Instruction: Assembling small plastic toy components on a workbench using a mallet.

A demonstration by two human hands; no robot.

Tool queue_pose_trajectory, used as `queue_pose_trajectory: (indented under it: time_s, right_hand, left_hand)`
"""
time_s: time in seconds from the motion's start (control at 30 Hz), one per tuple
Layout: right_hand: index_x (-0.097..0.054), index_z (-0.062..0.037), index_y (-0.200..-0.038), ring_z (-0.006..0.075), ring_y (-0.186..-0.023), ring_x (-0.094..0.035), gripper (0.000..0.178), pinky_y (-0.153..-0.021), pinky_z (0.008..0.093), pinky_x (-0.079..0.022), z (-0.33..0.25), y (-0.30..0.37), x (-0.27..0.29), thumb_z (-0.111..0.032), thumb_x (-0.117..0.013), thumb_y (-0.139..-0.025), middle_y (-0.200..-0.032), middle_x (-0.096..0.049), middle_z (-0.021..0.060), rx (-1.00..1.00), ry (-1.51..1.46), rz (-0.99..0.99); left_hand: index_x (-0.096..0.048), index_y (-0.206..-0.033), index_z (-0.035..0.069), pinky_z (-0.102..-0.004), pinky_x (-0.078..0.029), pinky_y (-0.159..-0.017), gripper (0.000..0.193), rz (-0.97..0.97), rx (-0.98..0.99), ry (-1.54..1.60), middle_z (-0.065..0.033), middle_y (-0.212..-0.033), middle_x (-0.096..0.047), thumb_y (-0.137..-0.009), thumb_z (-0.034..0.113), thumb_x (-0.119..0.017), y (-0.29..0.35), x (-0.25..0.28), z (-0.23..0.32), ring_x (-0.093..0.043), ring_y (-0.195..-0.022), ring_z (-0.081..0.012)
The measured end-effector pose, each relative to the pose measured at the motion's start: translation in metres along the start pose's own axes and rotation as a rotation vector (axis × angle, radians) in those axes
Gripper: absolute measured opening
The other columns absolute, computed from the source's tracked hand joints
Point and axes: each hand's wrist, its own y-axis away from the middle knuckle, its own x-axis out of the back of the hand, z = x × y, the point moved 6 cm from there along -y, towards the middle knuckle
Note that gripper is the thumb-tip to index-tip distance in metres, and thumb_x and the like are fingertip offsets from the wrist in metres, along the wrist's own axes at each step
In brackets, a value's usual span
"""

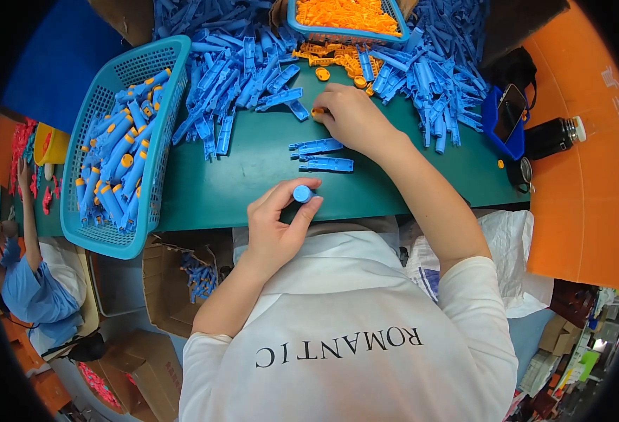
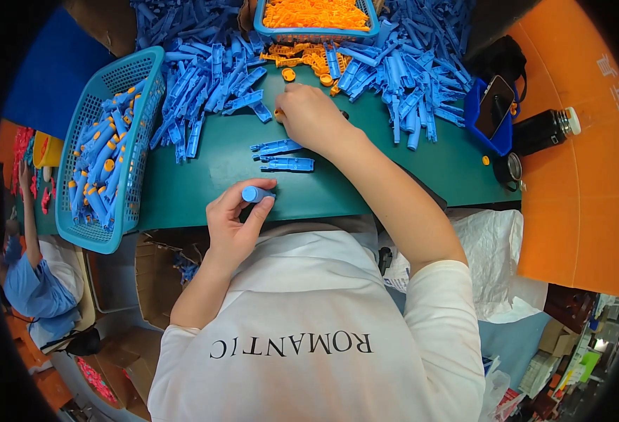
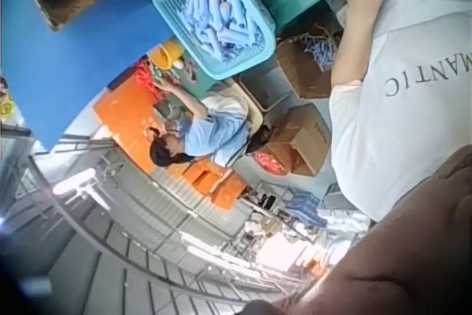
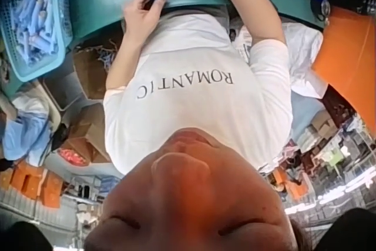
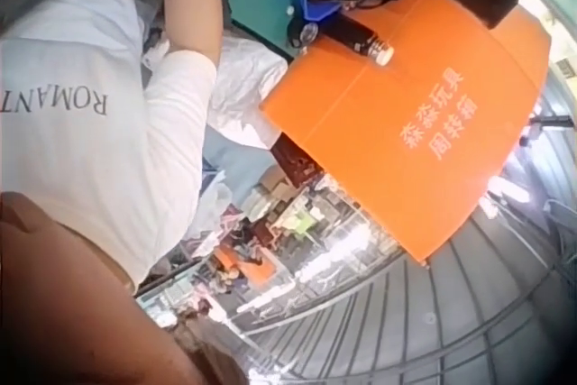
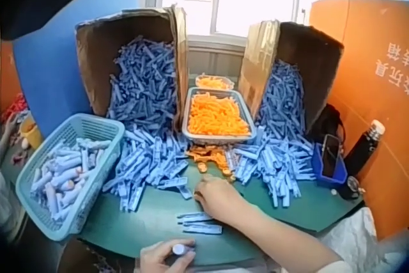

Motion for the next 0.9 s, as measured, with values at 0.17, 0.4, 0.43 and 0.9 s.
queue_pose_trajectory:
  time_s: [0.17,0.4,0.43,0.9]
  right_hand:
    - [-0.074,0.0019,-0.094,0.0349,-0.085,-0.067,0.016,-0.079,0.0434,-0.054,0.016,-0.002,-0.002,-0.013,-0.071,-0.090,-0.091,-0.070,0.0175,-0.114,-0.091,0.052]
    - [-0.074,0.0020,-0.100,0.0330,-0.083,-0.067,0.020,-0.076,0.0393,-0.054,0.031,-0.010,0.012,-0.015,-0.073,-0.090,-0.091,-0.070,0.0167,-0.224,0.075,0.000]
    - [-0.074,0.0018,-0.102,0.0325,-0.084,-0.068,0.020,-0.076,0.0382,-0.054,0.031,-0.010,0.015,-0.014,-0.074,-0.089,-0.092,-0.070,0.0166,-0.172,-0.022,0.034]
    - [-0.074,-0.0019,-0.089,0.0061,-0.067,-0.062,0.014,-0.061,0.0228,-0.050,-0.038,0.035,0.053,-0.010,-0.082,-0.082,-0.077,-0.069,0.0020,-0.140,-0.539,-0.015]
  left_hand:
    - [-0.072,-0.107,0.000,-0.0295,-0.055,-0.076,0.024,-0.016,-0.094,-0.081,-0.0136,-0.098,-0.074,-0.084,0.002,-0.078,-0.004,-0.002,0.008,-0.071,-0.083,-0.0223]
    - [-0.072,-0.110,-0.001,-0.0288,-0.055,-0.073,0.027,-0.019,-0.107,-0.066,-0.0132,-0.098,-0.073,-0.084,0.000,-0.078,-0.002,0.000,0.006,-0.069,-0.081,-0.0205]
    - [-0.072,-0.110,-0.001,-0.0288,-0.055,-0.073,0.027,-0.017,-0.103,-0.063,-0.0132,-0.098,-0.073,-0.084,0.000,-0.078,-0.002,-0.001,0.005,-0.069,-0.081,-0.0205]
    - [-0.075,-0.105,-0.001,-0.0304,-0.057,-0.072,0.027,0.079,-0.108,-0.095,-0.0144,-0.096,-0.075,-0.078,-0.001,-0.081,0.001,0.000,0.010,-0.072,-0.081,-0.0227]
